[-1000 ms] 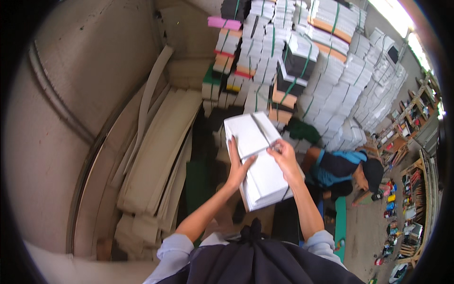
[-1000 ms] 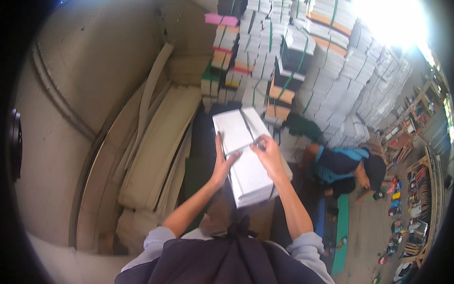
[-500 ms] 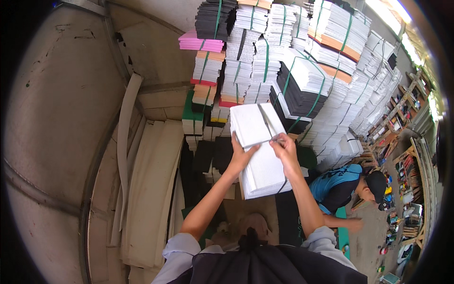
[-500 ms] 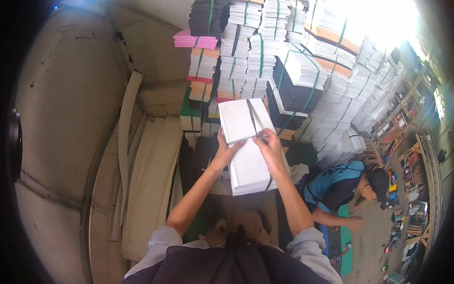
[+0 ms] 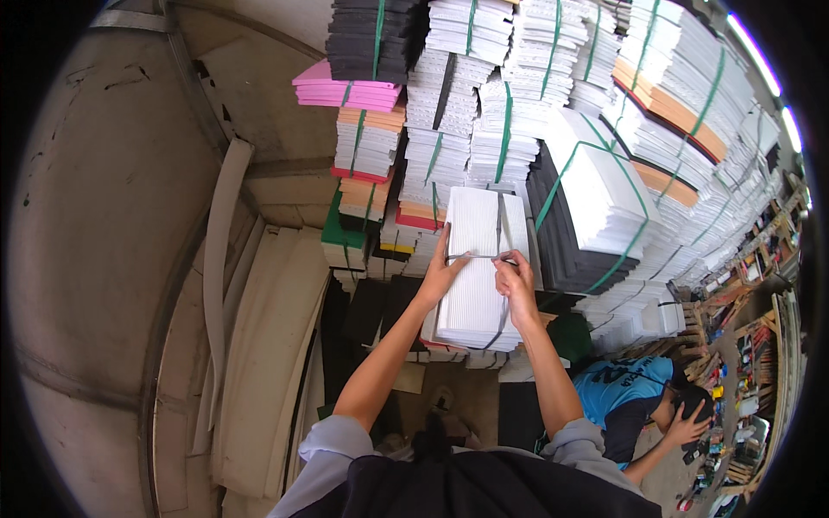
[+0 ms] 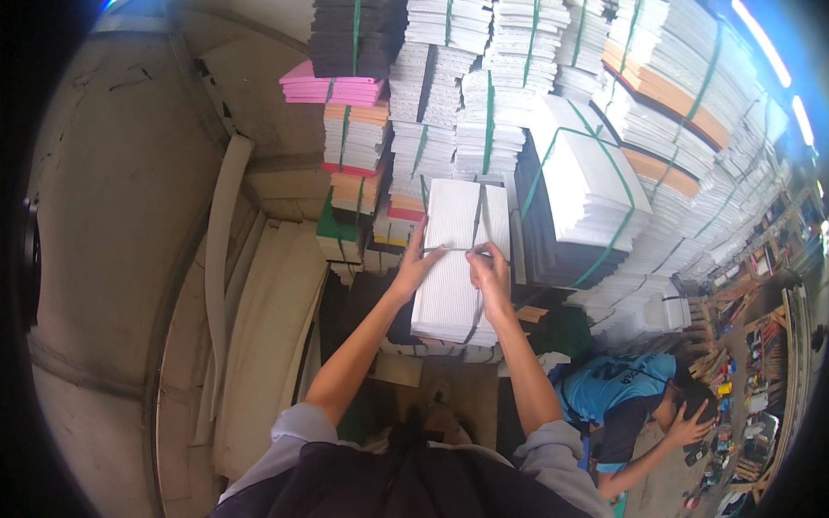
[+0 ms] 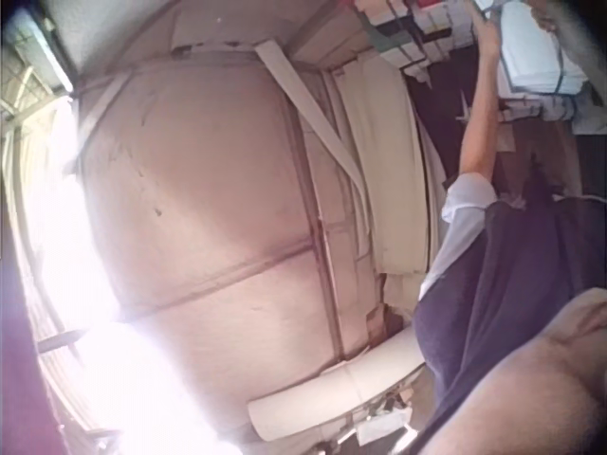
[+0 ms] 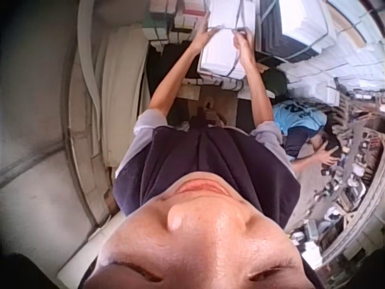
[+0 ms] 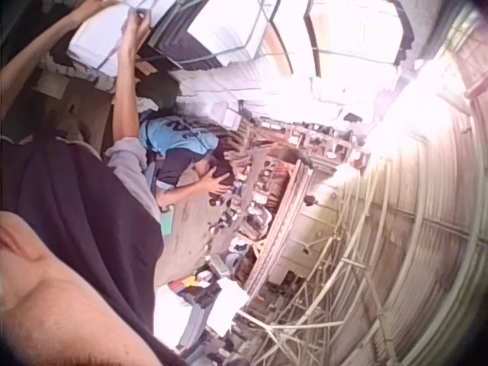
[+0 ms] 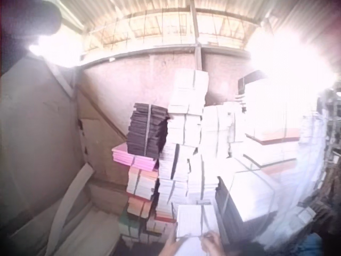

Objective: The person sits on the floor and ties a stack of notebooks with a black string, then uses a utility knife to cut the excess string. They carry the bound stack to a shelf and place it among other stacks. Afterwards, they gather various colored paper scraps and trimmings from the floor and put them into a white sack.

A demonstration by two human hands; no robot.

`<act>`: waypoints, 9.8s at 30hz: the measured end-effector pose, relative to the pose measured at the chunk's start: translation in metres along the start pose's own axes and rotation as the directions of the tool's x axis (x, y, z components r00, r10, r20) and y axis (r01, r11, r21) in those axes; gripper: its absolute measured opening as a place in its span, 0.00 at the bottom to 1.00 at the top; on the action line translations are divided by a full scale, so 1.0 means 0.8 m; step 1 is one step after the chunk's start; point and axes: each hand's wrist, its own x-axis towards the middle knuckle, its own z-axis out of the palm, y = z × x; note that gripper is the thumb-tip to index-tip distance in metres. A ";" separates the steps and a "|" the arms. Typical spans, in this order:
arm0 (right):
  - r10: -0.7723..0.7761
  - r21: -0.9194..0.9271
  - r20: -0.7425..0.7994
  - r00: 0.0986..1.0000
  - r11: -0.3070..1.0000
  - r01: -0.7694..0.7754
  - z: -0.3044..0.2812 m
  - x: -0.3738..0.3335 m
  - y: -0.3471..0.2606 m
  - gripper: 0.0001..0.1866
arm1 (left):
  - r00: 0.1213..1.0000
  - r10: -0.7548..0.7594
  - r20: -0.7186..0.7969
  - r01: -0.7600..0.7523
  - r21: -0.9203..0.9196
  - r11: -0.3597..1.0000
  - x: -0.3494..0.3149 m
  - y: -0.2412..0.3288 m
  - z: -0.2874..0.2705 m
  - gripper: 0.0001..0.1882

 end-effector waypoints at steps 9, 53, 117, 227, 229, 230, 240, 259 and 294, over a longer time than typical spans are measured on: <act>0.140 -0.134 0.048 0.989 0.982 -0.132 -0.021 0.077 0.074 0.05 | 1.000 -0.031 0.001 0.029 0.307 0.951 0.045 -0.061 -0.010 0.18; -0.311 -0.962 0.273 0.911 -0.055 0.269 -0.028 0.107 0.108 0.26 | 0.994 0.112 0.017 -0.096 0.657 0.748 0.063 -0.094 0.022 0.31; 0.591 -0.040 0.307 -0.746 0.791 0.611 0.507 -1.364 0.558 0.11 | -0.948 -0.319 0.022 -0.263 -0.617 0.742 -1.484 -0.001 0.317 0.14; -0.244 0.482 -0.744 -0.622 0.447 -0.753 0.698 -3.532 0.074 0.14 | -0.961 0.111 -0.254 0.068 0.173 0.983 -3.552 0.826 0.454 0.18; -0.239 0.430 -0.796 -0.556 0.422 -0.798 0.632 -3.546 0.058 0.15 | -0.988 0.100 -0.117 0.070 0.239 0.969 -3.527 0.815 0.523 0.16; -0.249 0.390 -0.820 -0.515 0.416 -0.822 0.599 -3.553 0.050 0.15 | -0.993 0.114 -0.030 0.105 0.226 0.968 -3.517 0.808 0.560 0.13; -0.402 0.025 -0.904 -0.146 0.290 -0.957 0.294 -3.663 -0.061 0.11 | -0.668 0.078 0.740 0.460 0.328 0.825 -3.422 0.787 0.851 0.09; -0.707 -0.375 -0.697 0.120 0.217 -0.901 -0.350 -3.982 -0.154 0.03 | 0.309 -0.068 0.949 0.548 -0.120 0.828 -3.450 0.739 1.375 0.13; -0.356 -0.146 -0.926 -0.127 0.647 -0.749 -0.947 -4.092 -0.104 0.12 | 0.402 -0.425 0.811 0.427 0.244 0.871 -3.559 0.498 1.878 0.18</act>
